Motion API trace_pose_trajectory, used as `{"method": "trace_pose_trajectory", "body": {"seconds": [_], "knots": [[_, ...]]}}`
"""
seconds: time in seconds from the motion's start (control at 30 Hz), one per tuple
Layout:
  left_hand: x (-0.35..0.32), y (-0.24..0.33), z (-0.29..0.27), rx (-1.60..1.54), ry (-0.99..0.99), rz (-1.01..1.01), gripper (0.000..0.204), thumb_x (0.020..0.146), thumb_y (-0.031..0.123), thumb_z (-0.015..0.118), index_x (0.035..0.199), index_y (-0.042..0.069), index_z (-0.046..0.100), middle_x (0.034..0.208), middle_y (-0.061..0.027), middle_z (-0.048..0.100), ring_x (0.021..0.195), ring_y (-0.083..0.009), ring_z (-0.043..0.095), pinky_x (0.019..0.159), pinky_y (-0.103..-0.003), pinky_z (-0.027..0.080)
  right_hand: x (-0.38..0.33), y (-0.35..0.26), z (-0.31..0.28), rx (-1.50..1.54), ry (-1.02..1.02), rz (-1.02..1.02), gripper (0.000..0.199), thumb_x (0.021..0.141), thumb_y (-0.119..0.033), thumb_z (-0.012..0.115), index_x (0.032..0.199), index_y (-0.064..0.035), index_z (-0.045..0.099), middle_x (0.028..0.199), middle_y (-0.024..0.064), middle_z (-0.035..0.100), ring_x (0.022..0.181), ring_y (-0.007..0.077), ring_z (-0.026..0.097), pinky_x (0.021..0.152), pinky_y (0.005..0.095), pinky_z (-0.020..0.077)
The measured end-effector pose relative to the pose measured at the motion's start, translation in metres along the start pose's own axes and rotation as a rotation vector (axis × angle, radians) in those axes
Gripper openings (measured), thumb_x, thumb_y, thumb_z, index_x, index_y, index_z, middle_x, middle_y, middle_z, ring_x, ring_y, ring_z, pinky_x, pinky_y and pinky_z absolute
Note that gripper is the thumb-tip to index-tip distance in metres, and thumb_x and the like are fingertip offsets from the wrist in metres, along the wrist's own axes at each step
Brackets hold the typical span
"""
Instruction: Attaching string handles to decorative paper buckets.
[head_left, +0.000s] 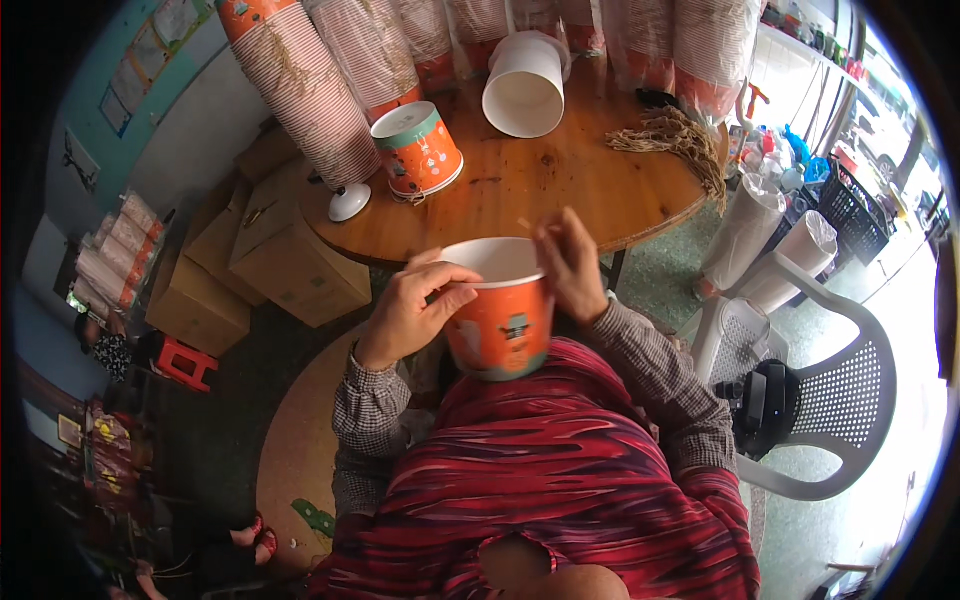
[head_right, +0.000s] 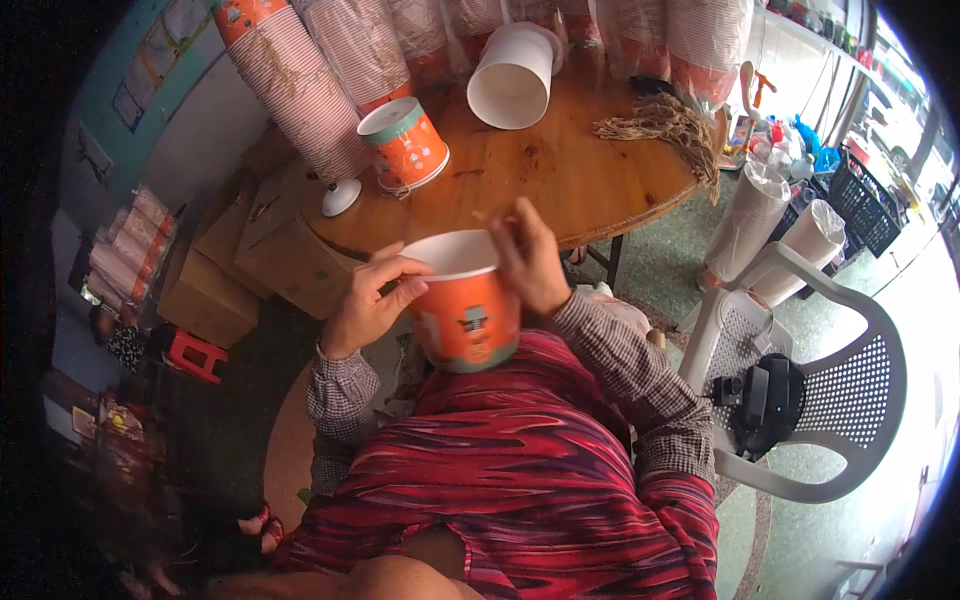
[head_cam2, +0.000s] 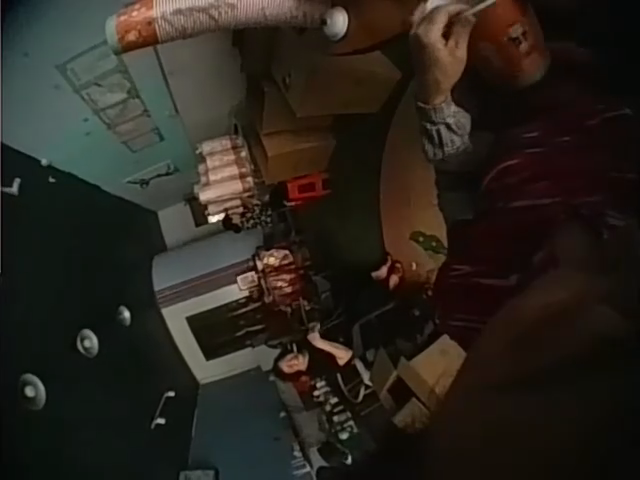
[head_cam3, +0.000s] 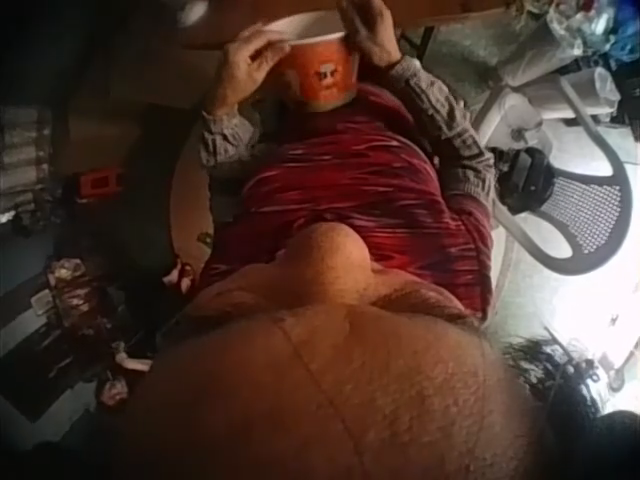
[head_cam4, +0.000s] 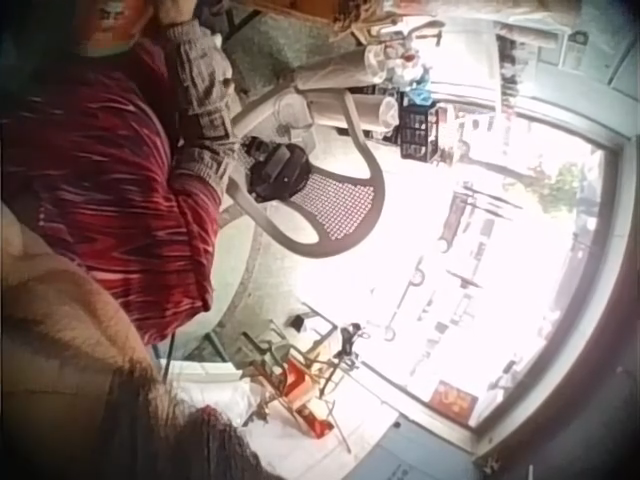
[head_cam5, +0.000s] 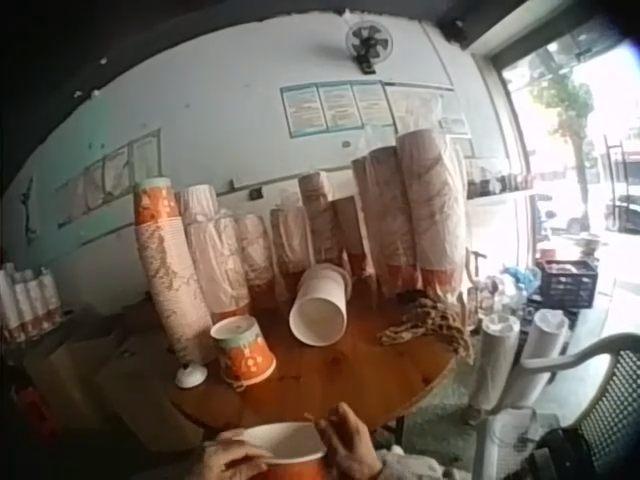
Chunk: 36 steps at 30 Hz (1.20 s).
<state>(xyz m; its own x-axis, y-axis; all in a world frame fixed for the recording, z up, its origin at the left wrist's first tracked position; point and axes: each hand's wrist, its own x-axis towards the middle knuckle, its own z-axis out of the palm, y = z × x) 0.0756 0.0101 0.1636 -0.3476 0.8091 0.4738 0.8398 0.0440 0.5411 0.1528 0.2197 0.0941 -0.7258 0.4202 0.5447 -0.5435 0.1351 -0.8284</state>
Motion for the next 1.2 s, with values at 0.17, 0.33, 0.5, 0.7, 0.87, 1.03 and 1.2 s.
{"method": "trace_pose_trajectory", "body": {"seconds": [0.17,0.33,0.5,0.7,0.87,1.03,1.2], "knots": [[0.002,-0.009,0.000,0.047,0.004,0.124,0.014,0.088,0.013,0.064,0.098,0.004,0.067,0.086,-0.0098,0.069,0.081,-0.0260,0.067,0.092,-0.040,0.046,0.018,0.016,-0.030,0.334,0.054,0.134,0.008,0.097,-0.012,0.051,0.095,-0.0055,0.048,0.069,-0.0024,0.048,0.057,0.0060,0.046,0.056,0.0211,0.0422],[0.003,0.002,0.018,-0.113,-0.013,-0.002,0.015,0.089,0.010,0.063,0.100,0.000,0.065,0.085,-0.0147,0.068,0.077,-0.0207,0.067,0.066,-0.028,0.051,0.011,0.012,-0.021,0.163,-0.004,0.062,0.006,0.097,-0.007,0.050,0.093,-0.0050,0.047,0.070,-0.0016,0.050,0.058,0.0056,0.048,0.056,0.0209,0.0428],[0.005,0.015,0.026,-0.131,-0.003,-0.096,0.014,0.090,0.008,0.061,0.098,-0.003,0.063,0.082,-0.0140,0.066,0.072,-0.0202,0.065,0.065,-0.028,0.051,-0.013,-0.021,0.001,-0.161,-0.144,-0.013,0.010,0.092,-0.008,0.056,0.098,-0.0020,0.050,0.074,0.0080,0.056,0.068,0.0087,0.056,0.060,0.0268,0.0471],[0.008,0.006,0.033,-0.172,0.050,-0.140,0.014,0.091,0.008,0.059,0.100,-0.002,0.064,0.086,-0.0108,0.067,0.078,-0.0173,0.064,0.070,-0.028,0.050,-0.016,-0.004,-0.001,-0.207,-0.025,0.071,0.010,0.093,-0.009,0.055,0.096,-0.0010,0.050,0.072,0.0091,0.055,0.063,0.0103,0.050,0.058,0.0260,0.0440],[0.010,0.002,0.040,-0.154,0.073,-0.044,0.014,0.092,0.007,0.058,0.101,-0.001,0.065,0.092,-0.0096,0.068,0.083,-0.0138,0.063,0.075,-0.026,0.049,-0.019,-0.006,-0.004,-0.180,0.011,0.002,0.007,0.094,-0.007,0.053,0.095,-0.0015,0.050,0.070,0.0048,0.052,0.062,0.0081,0.049,0.056,0.0236,0.0410],[0.011,0.003,0.057,-0.112,0.173,-0.060,0.011,0.088,0.008,0.060,0.096,0.003,0.066,0.084,-0.0115,0.066,0.078,-0.0253,0.064,0.072,-0.033,0.049,-0.023,-0.021,-0.011,-0.306,-0.017,0.007,0.006,0.090,-0.003,0.056,0.093,-0.0002,0.052,0.079,0.0113,0.058,0.070,0.0163,0.057,0.064,0.0277,0.0468],[0.014,0.003,0.062,-0.052,0.230,-0.004,0.010,0.088,0.008,0.060,0.094,0.004,0.066,0.081,-0.0101,0.066,0.075,-0.0252,0.063,0.072,-0.033,0.047,-0.036,-0.034,-0.019,-0.464,-0.040,-0.307,0.014,0.079,0.004,0.062,0.090,0.0003,0.054,0.108,0.0186,0.059,0.100,0.0333,0.059,0.086,0.0364,0.0469]]}}
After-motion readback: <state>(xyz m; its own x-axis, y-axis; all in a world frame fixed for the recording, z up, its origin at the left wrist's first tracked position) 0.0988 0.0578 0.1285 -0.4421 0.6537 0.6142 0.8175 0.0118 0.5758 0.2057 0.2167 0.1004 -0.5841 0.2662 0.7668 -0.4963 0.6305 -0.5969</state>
